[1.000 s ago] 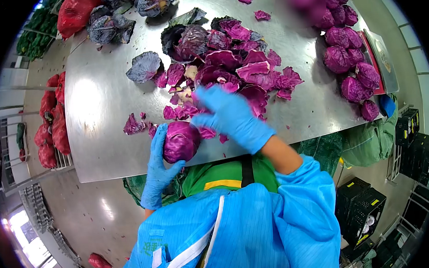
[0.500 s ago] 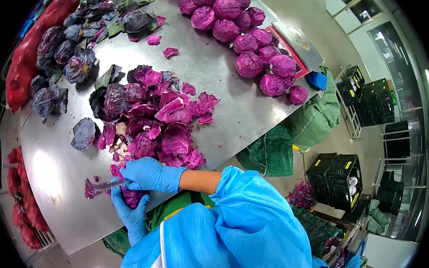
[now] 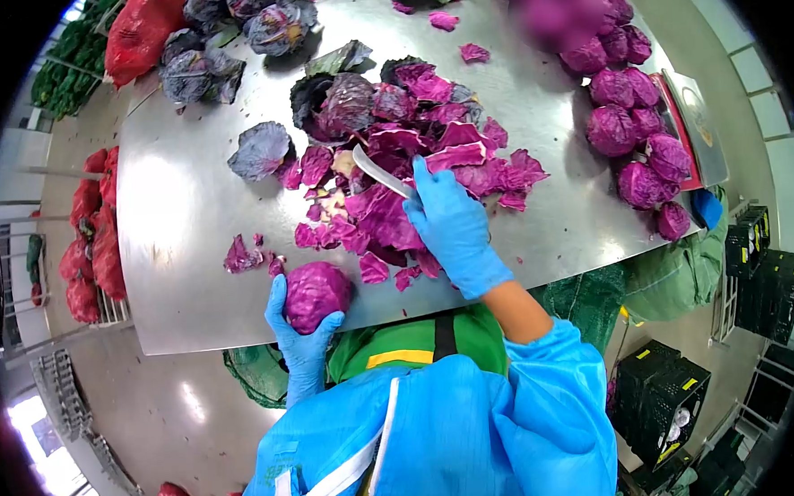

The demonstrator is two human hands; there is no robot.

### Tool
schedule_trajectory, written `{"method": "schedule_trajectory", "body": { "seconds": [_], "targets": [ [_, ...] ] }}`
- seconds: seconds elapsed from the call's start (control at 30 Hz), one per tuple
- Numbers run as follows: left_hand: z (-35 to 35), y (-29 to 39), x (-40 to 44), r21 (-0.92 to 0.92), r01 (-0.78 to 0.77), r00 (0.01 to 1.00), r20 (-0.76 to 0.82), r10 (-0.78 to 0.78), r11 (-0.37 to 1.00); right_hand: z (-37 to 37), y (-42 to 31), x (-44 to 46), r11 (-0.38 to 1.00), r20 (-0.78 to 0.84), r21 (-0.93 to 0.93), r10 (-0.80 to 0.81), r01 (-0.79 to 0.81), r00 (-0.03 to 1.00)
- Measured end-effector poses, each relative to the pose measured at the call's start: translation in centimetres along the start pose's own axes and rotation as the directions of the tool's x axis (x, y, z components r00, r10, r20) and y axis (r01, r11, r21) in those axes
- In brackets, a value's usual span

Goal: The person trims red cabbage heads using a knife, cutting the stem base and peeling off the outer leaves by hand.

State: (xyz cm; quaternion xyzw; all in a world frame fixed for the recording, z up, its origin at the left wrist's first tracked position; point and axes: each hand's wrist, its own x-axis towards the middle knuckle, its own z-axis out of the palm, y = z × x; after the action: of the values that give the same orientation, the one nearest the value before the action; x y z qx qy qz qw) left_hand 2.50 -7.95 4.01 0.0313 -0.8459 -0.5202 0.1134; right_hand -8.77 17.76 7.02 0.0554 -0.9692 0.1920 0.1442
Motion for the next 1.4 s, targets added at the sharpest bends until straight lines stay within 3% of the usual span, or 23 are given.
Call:
{"method": "schedule_trajectory", "body": {
  "seconds": [0.03,0.17,0.2,0.23,0.3,0.33,0.43,0.57,0.6,0.7,0.73,0.83,0.93,1.0,1.03,1.13,1.17,1.2,1.23,1.27,1.33,1.37,1.4],
  "targets": [
    [0.2,-0.2,0.2,-0.019,0.007,1.0,-0.002,-0.007,1.0,0.5,-0.1,-1.1,0.986,-0.058,0.155,-0.045,0.054,0.997],
    [1.7,0.3,1.5,-0.329,0.18,0.982,-0.003,-0.191,0.927,1.9,-3.0,-4.2,0.79,0.208,0.612,-0.147,-0.012,0.967],
    [2.3,0.5,1.9,-0.515,0.276,0.954,0.046,-0.295,0.811,2.3,-3.7,-4.1,0.682,0.229,0.724,-0.097,-0.103,0.969],
    [2.3,0.8,2.1,-0.667,0.399,0.899,0.15,-0.411,0.629,2.1,-3.9,-4.1,0.548,0.378,0.778,-0.018,-0.307,0.926],
    [2.1,2.0,2.5,-0.816,0.56,0.734,0.407,-0.543,0.145,1.1,-4.3,-3.9,0.196,0.665,0.727,0.04,-0.658,0.746],
    [2.2,2.5,2.9,-0.831,0.555,0.698,0.481,-0.53,-0.024,1.5,-4.4,-4.0,0.095,0.646,0.759,0.013,-0.644,0.763],
    [1.6,-0.3,3.3,-0.731,0.681,0.658,0.634,-0.406,-0.037,1.1,-5.4,-4.4,0.038,0.723,0.691,-0.023,-0.722,0.691],
    [1.8,3.0,3.4,-0.68,0.63,0.76,0.439,-0.479,0.376,1.9,-5.1,-4.3,-0.095,0.745,0.662,-0.027,-0.744,0.667],
    [1.8,3.5,3.4,-0.742,0.575,0.795,0.406,-0.452,0.345,1.7,-5.5,-4.5,-0.06,0.746,0.663,-0.021,-0.746,0.665],
    [1.6,3.1,3.4,-0.75,0.582,0.763,0.369,-0.53,0.314,0.5,-6.6,-4.3,0.092,0.736,0.674,0.001,-0.733,0.677],
    [1.4,2.3,3.2,-0.771,0.581,0.747,0.379,-0.547,0.259,1.0,-6.7,-4.3,0.233,0.663,0.727,0.011,-0.646,0.749],
    [0.6,2.1,3.4,-0.795,0.597,0.715,0.464,-0.524,0.111,1.2,-6.8,-4.3,0.405,0.579,0.749,-0.016,-0.524,0.815],
    [0.4,2.0,3.9,-0.768,0.632,0.704,0.511,-0.493,0.106,1.9,-6.4,-3.8,0.672,0.287,0.729,-0.129,-0.129,0.949],
    [0.0,2.4,4.6,-0.701,0.71,0.646,0.615,-0.452,0.062,-0.2,-6.6,-2.0,0.696,0.283,0.717,-0.254,-0.028,0.925],
    [-0.1,2.0,4.7,-0.649,0.756,0.607,0.642,-0.468,0.09,-1.1,-6.8,-1.1,0.702,0.283,0.712,-0.313,0.02,0.907],
    [0.0,1.8,5.1,-0.526,0.833,0.532,0.681,-0.503,0.171,0.7,-5.5,-0.3,0.541,0.388,0.834,-0.435,-0.108,0.812],
    [0.0,1.7,5.2,-0.565,0.793,0.599,0.657,-0.458,0.227,1.4,-5.2,-0.3,0.487,0.413,0.858,-0.462,-0.165,0.785],
    [0.0,1.6,5.2,-0.604,0.747,0.661,0.63,-0.407,0.279,1.6,-5.1,-0.4,0.573,0.386,0.816,-0.439,-0.078,0.811],
    [0.0,1.4,5.1,-0.64,0.696,0.717,0.599,-0.356,0.324,2.0,-4.9,-0.8,0.573,0.424,0.806,-0.385,-0.148,0.819],
    [-0.3,1.3,5.1,-0.594,0.722,0.692,0.637,-0.34,0.355,2.4,-4.9,-1.3,0.567,0.462,0.794,-0.333,-0.217,0.822],
    [-0.2,0.6,4.5,-0.477,0.628,0.754,0.567,-0.33,0.615,2.6,-4.7,-1.5,0.549,0.525,0.77,-0.255,-0.325,0.812],
    [-0.1,0.4,4.1,-0.396,0.565,0.781,0.538,-0.316,0.724,3.0,-4.5,-1.7,0.557,0.451,0.795,-0.277,-0.241,0.848],
    [-0.2,1.6,4.4,-0.383,0.617,0.755,0.534,-0.38,0.688,3.5,-4.3,-2.0,0.564,0.376,0.812,-0.3,-0.155,0.877]
  ]
}}
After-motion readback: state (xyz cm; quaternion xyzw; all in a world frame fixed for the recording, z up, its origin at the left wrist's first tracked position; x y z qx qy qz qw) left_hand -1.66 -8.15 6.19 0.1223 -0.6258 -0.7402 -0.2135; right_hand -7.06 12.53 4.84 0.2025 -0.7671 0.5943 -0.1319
